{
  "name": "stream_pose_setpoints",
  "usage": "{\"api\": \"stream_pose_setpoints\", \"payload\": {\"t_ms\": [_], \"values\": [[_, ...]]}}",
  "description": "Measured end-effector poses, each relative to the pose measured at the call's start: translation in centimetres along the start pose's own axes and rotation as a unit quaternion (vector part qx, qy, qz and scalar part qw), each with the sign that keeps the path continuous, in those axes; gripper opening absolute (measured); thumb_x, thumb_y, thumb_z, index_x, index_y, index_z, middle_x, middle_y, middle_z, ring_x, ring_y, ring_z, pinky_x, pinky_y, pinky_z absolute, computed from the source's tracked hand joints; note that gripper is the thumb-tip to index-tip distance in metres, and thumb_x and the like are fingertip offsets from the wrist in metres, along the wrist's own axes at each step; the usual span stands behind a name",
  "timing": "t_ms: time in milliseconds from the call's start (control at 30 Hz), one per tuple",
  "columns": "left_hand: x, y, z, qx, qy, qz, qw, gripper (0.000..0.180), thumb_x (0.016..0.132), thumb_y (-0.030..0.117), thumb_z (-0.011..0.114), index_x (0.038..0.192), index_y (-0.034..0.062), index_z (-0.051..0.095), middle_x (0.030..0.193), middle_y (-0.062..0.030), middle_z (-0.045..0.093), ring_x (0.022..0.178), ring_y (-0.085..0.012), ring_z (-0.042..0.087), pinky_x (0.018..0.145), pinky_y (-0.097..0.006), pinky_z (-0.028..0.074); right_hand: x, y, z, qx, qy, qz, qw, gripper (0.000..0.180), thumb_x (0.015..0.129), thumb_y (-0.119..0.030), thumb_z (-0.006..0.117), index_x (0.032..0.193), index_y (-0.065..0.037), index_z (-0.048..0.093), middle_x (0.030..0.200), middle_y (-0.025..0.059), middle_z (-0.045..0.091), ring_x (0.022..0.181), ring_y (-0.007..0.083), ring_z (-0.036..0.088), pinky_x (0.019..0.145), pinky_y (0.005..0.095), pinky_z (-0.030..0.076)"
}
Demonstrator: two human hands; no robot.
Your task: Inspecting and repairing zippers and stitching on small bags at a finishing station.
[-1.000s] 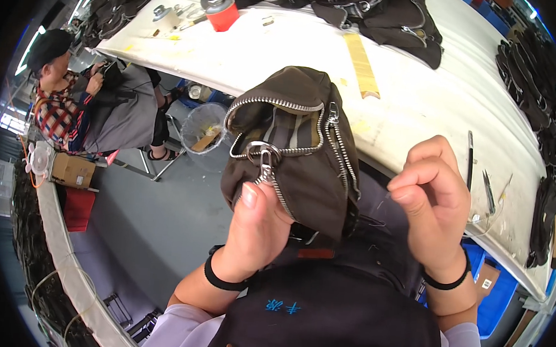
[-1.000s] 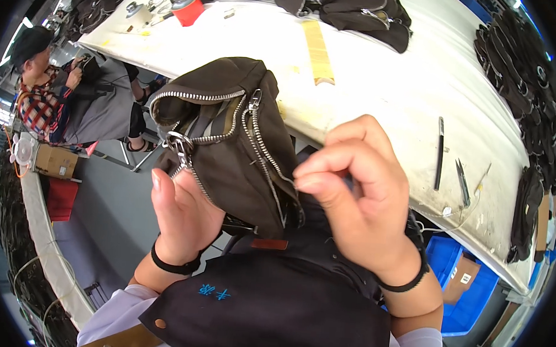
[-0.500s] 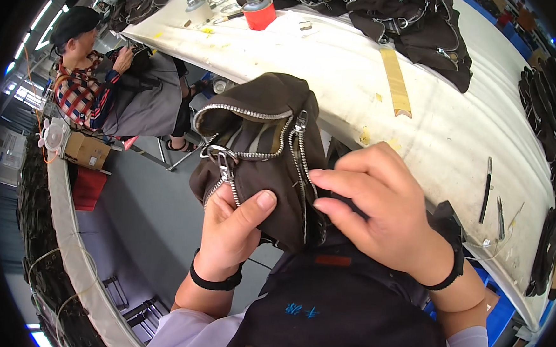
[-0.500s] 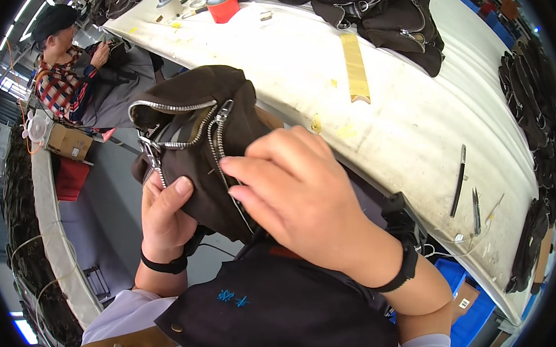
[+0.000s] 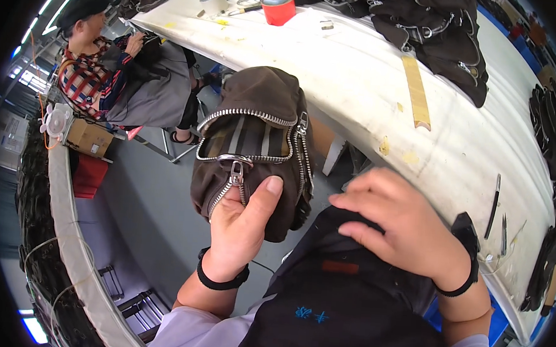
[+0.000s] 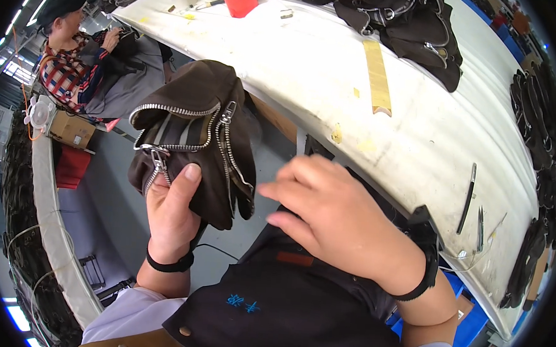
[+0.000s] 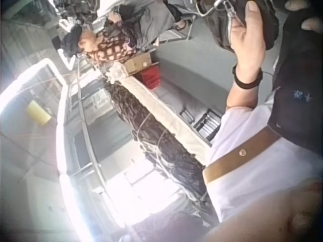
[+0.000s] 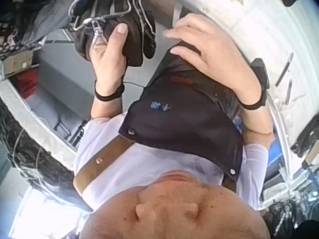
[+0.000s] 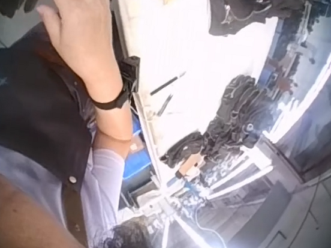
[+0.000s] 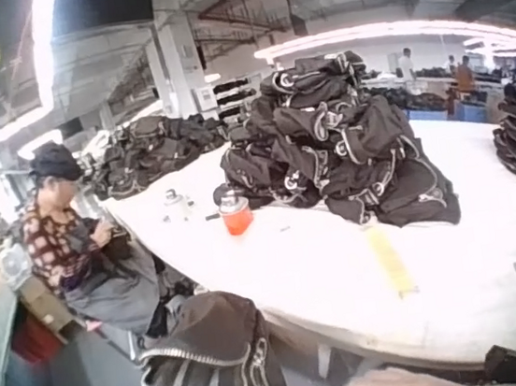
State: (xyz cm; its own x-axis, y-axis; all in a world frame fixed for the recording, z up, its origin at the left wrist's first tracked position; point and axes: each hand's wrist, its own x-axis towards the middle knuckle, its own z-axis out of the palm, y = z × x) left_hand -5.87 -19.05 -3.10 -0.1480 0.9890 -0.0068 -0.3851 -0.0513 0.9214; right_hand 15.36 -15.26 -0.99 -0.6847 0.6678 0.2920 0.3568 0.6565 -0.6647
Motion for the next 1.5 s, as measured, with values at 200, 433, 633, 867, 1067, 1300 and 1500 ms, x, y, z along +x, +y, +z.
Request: {"api": "stream_pose_setpoints", "payload": {"t_ms": [200, 433, 633, 867, 1067, 1300, 1500], "values": [[-0.1, 0.2, 0.6, 0.049, -0.026, 0.018, 0.998, 0.022, 0.094, 0.005, 0.055, 0.113, -0.0041, 0.060, 0.101, -0.0065, 0.067, 0.090, -0.0124, 0.063, 0.079, -0.026, 0.052, 3.4, -0.3, 0.1, -0.004, 0.182, -0.101, 0.978, 0.024, 0.072, -0.001, 0.077, 0.094, -0.004, 0.069, 0.084, 0.0065, 0.061, 0.071, 0.0200, 0.057, 0.062, 0.0302, 0.046], [-0.5, -0.6, 1.8, 0.052, -0.027, 0.053, 0.997, 0.026, 0.087, -0.002, 0.063, 0.113, -0.0041, 0.060, 0.106, -0.0056, 0.065, 0.094, -0.0103, 0.059, 0.083, -0.025, 0.048, 4.2, -0.1, 0.1, -0.149, 0.195, -0.190, 0.951, 0.028, 0.064, -0.002, 0.073, 0.091, -0.001, 0.067, 0.084, 0.0082, 0.060, 0.067, 0.0236, 0.055, 0.058, 0.0322, 0.042], [-0.5, -0.6, 2.7, 0.077, -0.028, 0.038, 0.996, 0.024, 0.088, 0.001, 0.063, 0.112, -0.0046, 0.061, 0.105, -0.0045, 0.065, 0.091, -0.0091, 0.059, 0.082, -0.025, 0.048, 3.7, 0.5, -0.1, -0.255, 0.224, -0.259, 0.904, 0.029, 0.061, -0.005, 0.072, 0.089, -0.001, 0.066, 0.080, 0.0064, 0.058, 0.066, 0.0208, 0.054, 0.057, 0.0322, 0.041], [-1.0, -0.6, 2.7, 0.033, -0.058, 0.024, 0.997, 0.024, 0.090, 0.002, 0.063, 0.113, -0.0045, 0.060, 0.104, -0.0035, 0.065, 0.091, -0.0081, 0.059, 0.081, -0.023, 0.048, 3.6, 0.5, -0.1, -0.050, 0.264, -0.150, 0.952, 0.022, 0.063, -0.001, 0.073, 0.083, -0.003, 0.066, 0.080, 0.0062, 0.060, 0.066, 0.0216, 0.054, 0.057, 0.0306, 0.042], [-1.2, -0.5, 3.1, 0.035, -0.065, 0.014, 0.997, 0.024, 0.090, 0.003, 0.063, 0.114, -0.0028, 0.060, 0.104, -0.0030, 0.065, 0.092, -0.0076, 0.059, 0.081, -0.023, 0.048, 2.7, 1.0, -0.3, -0.149, 0.227, -0.220, 0.937, 0.023, 0.065, 0.000, 0.074, 0.087, -0.002, 0.067, 0.080, 0.0077, 0.060, 0.064, 0.0226, 0.053, 0.056, 0.0316, 0.042], [-1.4, -0.5, 3.6, 0.059, -0.080, -0.015, 0.995, 0.025, 0.090, 0.003, 0.063, 0.114, -0.0026, 0.060, 0.104, -0.0025, 0.065, 0.091, -0.0067, 0.059, 0.080, -0.022, 0.048, 2.4, 0.9, -1.6, -0.188, 0.162, -0.223, 0.943, 0.028, 0.063, 0.000, 0.074, 0.089, -0.001, 0.063, 0.080, 0.0090, 0.058, 0.063, 0.0244, 0.052, 0.054, 0.0341, 0.041], [-1.6, -0.1, 3.3, 0.058, -0.112, -0.046, 0.991, 0.025, 0.090, 0.002, 0.061, 0.115, -0.0034, 0.059, 0.100, -0.0020, 0.065, 0.089, -0.0066, 0.059, 0.078, -0.022, 0.048, 2.3, 1.3, -1.1, -0.124, 0.179, -0.202, 0.955, 0.025, 0.064, 0.003, 0.071, 0.084, -0.004, 0.057, 0.077, 0.0081, 0.055, 0.062, 0.0244, 0.050, 0.055, 0.0334, 0.042]]}}
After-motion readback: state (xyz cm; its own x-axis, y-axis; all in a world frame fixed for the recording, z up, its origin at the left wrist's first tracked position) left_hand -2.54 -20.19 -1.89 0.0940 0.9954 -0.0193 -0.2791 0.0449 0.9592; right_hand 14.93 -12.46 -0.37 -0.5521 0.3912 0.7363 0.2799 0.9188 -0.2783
